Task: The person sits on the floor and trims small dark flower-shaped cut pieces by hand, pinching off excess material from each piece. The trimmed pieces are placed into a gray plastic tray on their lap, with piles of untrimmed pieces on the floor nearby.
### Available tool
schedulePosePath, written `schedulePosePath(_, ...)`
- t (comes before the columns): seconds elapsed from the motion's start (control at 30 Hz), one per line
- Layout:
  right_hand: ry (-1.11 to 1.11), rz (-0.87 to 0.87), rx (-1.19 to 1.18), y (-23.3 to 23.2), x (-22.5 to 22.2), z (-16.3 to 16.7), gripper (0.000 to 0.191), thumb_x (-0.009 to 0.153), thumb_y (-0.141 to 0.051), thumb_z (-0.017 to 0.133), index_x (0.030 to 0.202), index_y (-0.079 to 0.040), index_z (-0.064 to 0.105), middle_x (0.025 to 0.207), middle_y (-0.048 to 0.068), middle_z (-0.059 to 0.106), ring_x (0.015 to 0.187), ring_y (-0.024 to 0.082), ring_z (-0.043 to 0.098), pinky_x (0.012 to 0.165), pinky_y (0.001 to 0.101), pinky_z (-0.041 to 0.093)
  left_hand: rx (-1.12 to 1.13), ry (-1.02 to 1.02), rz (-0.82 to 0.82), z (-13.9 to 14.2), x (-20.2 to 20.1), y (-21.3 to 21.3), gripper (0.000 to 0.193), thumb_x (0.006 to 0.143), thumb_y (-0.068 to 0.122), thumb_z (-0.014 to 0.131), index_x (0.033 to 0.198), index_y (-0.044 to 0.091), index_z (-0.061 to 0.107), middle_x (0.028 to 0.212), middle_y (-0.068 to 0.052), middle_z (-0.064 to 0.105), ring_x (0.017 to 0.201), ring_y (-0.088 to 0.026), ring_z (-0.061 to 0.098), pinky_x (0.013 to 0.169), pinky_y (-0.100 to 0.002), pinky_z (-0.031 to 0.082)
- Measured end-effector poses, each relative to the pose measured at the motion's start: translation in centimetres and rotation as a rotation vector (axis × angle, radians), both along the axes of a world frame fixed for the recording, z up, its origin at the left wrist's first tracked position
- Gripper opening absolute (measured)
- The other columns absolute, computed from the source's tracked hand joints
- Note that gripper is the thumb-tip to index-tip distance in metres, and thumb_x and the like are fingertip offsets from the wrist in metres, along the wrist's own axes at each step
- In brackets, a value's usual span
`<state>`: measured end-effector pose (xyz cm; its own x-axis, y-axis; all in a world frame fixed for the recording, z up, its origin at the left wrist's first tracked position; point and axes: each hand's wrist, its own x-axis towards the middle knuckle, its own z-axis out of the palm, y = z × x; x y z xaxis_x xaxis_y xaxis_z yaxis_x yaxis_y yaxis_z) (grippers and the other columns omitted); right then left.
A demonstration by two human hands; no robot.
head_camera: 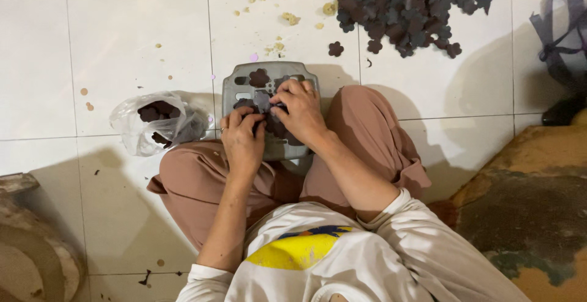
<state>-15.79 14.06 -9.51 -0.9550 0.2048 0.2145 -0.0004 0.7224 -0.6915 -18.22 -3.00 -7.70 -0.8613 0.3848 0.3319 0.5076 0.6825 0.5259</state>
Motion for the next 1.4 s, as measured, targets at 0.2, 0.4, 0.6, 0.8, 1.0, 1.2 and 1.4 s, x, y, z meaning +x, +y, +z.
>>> schedulePosePath(0.2,0.001,0.018,0.056,-0.1,-0.2,0.4,0.02,0.077,-0.021,0.085,0.094,-0.013,0.077,0.117,0.004,0.059,0.112,0.029,0.05,0.098,0.0477,0.037,0.052,-0.033,0.052,0.1,-0.2,0.0,0.041,0.079,0.011,0.084,0.117,0.004,0.071,0.122,-0.015,0.063,0.11,-0.038,0.057,0.094,-0.046,0.049)
schedulePosePath(0.4,0.071,0.009,0.04,0.0,0.0,0.0,0.011,0.083,-0.021,0.083,0.088,-0.014,0.076,0.115,0.0,0.063,0.115,0.026,0.051,0.101,0.044,0.039,-0.059,-0.001,0.112,-0.1,-0.5,-0.7,0.043,0.079,0.017,0.086,0.118,0.003,0.071,0.125,-0.019,0.062,0.11,-0.042,0.055,0.094,-0.048,0.046)
schedulePosePath(0.6,0.133,0.071,0.002,0.4,-0.2,0.3,0.01,0.085,-0.022,0.081,0.087,-0.015,0.075,0.112,-0.002,0.066,0.113,0.025,0.054,0.099,0.0431,0.039,0.035,-0.109,0.122,-0.2,-0.4,-1.2,0.039,0.079,0.016,0.085,0.115,0.006,0.073,0.121,-0.013,0.065,0.11,-0.037,0.057,0.096,-0.046,0.048)
schedulePosePath(0.8,0.058,0.092,-0.008,0.6,0.1,1.2,0.01,0.087,-0.022,0.08,0.087,-0.015,0.072,0.106,-0.004,0.068,0.108,0.022,0.055,0.096,0.0408,0.039,0.168,-0.072,0.162,0.2,-0.1,-1.5,0.04,0.076,0.013,0.087,0.113,0.006,0.073,0.112,-0.012,0.066,0.105,-0.034,0.059,0.092,-0.043,0.049)
schedulePosePath(1.0,0.234,0.171,-0.146,0.1,0.2,1.4,0.016,0.088,-0.022,0.081,0.096,-0.008,0.075,0.1,0.004,0.068,0.097,0.024,0.062,0.088,0.039,0.05,0.432,-0.247,0.185,0.1,0.5,-1.3,0.037,0.081,0.011,0.086,0.115,0.004,0.071,0.103,-0.008,0.067,0.095,-0.021,0.064,0.085,-0.033,0.054)
schedulePosePath(1.2,0.022,0.309,-0.707,-0.6,0.3,0.2,0.01,0.095,-0.012,0.072,0.101,-0.004,0.075,0.093,0.0,0.071,0.078,0.006,0.064,0.067,0.0222,0.051,0.49,-0.282,0.184,-0.3,1.1,-1.2,0.037,0.082,0.01,0.085,0.115,0.004,0.07,0.103,-0.007,0.069,0.094,-0.017,0.066,0.084,-0.03,0.054)
schedulePosePath(1.4,-0.022,0.301,-0.607,-0.4,0.1,-1.1,0.011,0.09,-0.011,0.078,0.097,-0.003,0.075,0.086,-0.001,0.07,0.074,0.004,0.062,0.064,0.0216,0.051,0.376,-0.081,0.148,-0.2,1.5,-1.3,0.038,0.078,0.007,0.085,0.114,0.005,0.071,0.103,-0.011,0.071,0.098,-0.026,0.066,0.088,-0.037,0.054)
